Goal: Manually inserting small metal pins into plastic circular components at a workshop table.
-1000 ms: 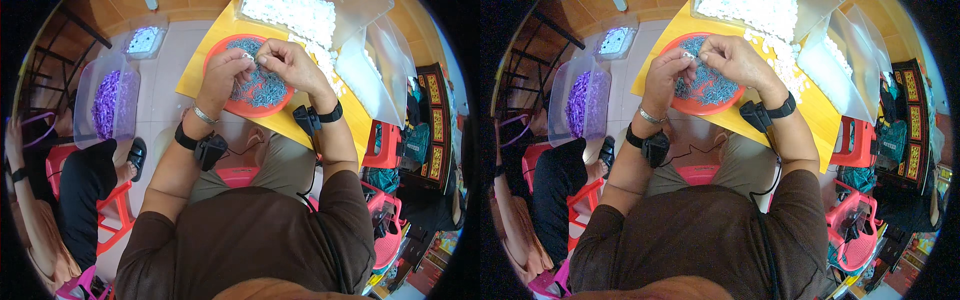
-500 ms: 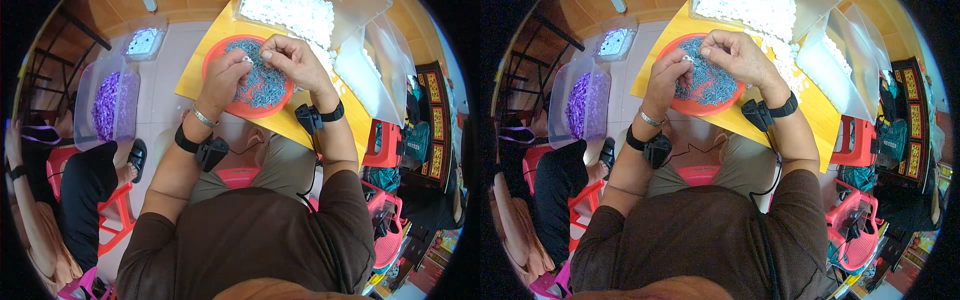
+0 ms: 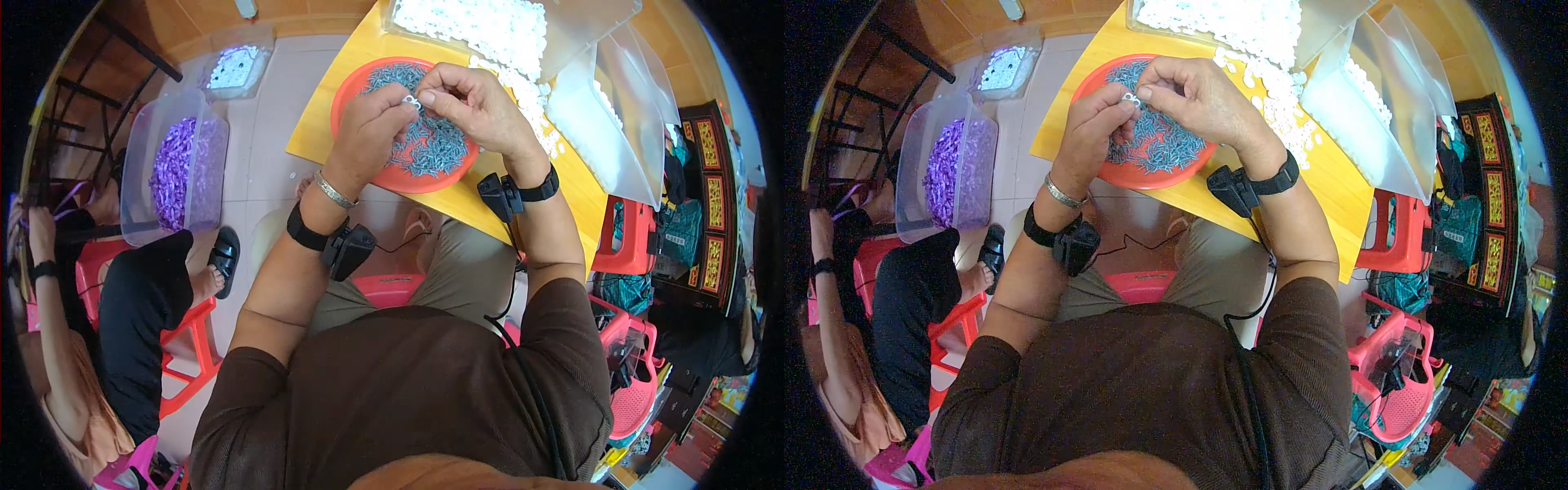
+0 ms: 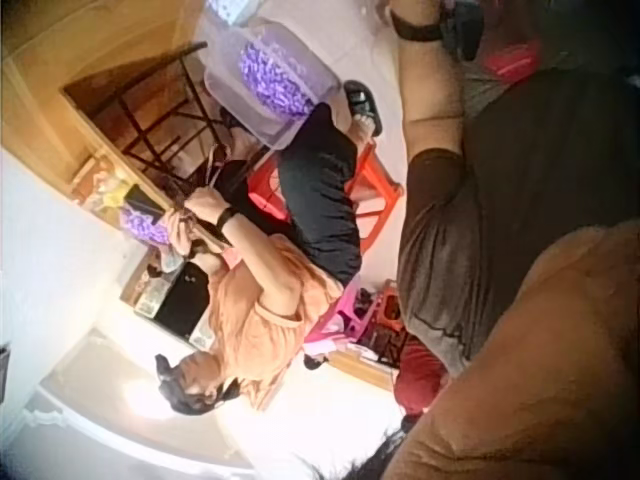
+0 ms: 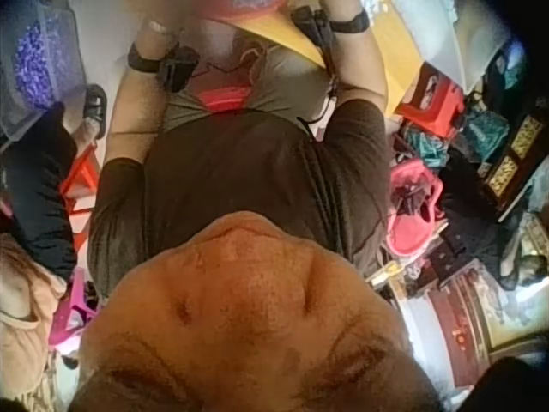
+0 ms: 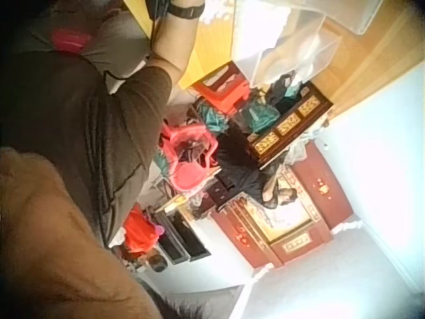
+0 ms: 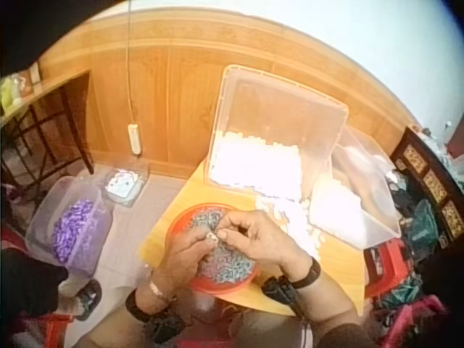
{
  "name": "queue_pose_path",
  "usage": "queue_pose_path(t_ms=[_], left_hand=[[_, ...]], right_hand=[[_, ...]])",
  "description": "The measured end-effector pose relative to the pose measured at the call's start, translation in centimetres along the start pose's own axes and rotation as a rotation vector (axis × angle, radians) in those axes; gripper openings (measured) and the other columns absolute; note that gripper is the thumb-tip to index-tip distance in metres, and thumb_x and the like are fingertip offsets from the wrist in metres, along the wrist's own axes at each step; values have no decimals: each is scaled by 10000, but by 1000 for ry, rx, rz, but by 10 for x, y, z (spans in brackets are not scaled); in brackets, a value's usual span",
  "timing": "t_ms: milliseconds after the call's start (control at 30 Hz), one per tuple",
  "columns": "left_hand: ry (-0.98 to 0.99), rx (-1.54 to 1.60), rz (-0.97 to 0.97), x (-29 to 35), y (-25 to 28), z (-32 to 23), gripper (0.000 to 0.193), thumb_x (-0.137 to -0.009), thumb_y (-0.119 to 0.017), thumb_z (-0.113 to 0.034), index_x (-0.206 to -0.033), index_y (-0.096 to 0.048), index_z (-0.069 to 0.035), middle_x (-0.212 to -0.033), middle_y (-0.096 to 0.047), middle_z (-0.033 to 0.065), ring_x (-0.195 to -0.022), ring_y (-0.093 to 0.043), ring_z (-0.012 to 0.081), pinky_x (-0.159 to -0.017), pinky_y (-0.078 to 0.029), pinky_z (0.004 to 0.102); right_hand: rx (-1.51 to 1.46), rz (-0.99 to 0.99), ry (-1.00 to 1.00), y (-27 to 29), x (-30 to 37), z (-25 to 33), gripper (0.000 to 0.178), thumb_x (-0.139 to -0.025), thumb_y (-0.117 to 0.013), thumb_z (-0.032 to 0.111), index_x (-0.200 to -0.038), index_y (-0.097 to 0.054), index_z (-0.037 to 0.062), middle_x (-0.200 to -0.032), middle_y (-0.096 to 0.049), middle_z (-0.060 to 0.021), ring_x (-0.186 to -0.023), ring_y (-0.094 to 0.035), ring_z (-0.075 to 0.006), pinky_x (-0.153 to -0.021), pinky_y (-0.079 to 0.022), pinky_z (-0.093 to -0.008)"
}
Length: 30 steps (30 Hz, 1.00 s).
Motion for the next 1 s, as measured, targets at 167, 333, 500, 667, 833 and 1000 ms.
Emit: queue_pose_path(t_ms=[167, 333, 500, 667, 833, 1000], left_hand=[[-4, -26, 3, 0, 1, -1, 195, -866, -489, -187, -770, -562, -34, -645, -507, -5, -574, -468, 70, -531, -369, 200], [-24, -22, 14, -1, 0, 2, 178, -863, -491, -171, -767, -560, -38, -636, -496, -12, -568, -461, 65, -524, -362, 196], [20, 10, -3, 1, -2, 2, 173, -859, -498, -169, -759, -562, -45, -628, -489, -17, -561, -458, 62, -514, -356, 195], [30, -49, -12, 1, 0, 3, 171, -849, -509, -174, -746, -556, -46, -617, -485, -16, -546, -455, 62, -493, -348, 197], [-2, -57, -13, 2, -1, 2, 174, -843, -504, -170, -737, -547, -38, -601, -485, -2, -515, -455, 72, -463, -346, 211], [32, -16, -2, 2, -2, 7, 188, -857, -493, -172, -743, -544, -32, -584, -492, 5, -501, -463, 80, -460, -358, 211]], right_hand=[[-15, -12, 11, 3, 0, 0, 139, -856, -584, 152, -859, -598, 13, -654, -492, 41, -626, -427, -42, -559, -371, -211], [-35, 9, 8, 0, 0, 3, 138, -861, -579, 152, -856, -598, 15, -655, -492, 46, -622, -422, -41, -558, -371, -210], [8, 30, -23, -1, 1, 1, 137, -852, -580, 156, -836, -588, 20, -635, -496, 38, -611, -428, -47, -549, -371, -220], [156, -2, 30, 0, 0, 4, 138, -825, -592, 164, -829, -588, 27, -585, -493, -40, -548, -459, -117, -522, -392, -268], [256, -20, 69, -1, -1, 11, 147, -813, -596, 182, -820, -588, 36, -585, -507, -102, -517, -490, -214, -512, -412, -311], [370, 21, 76, -4, 0, 13, 145, -854, -569, 139, -817, -586, 0, -634, -542, -5, -607, -483, -72, -555, -410, -237]])
Point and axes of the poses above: each hand's wrist, its own x-axis away from the middle knuckle, its own y-axis out of the back of the hand, z = x × y, the point moved 8 cm from there along -x, towards the middle knuckle
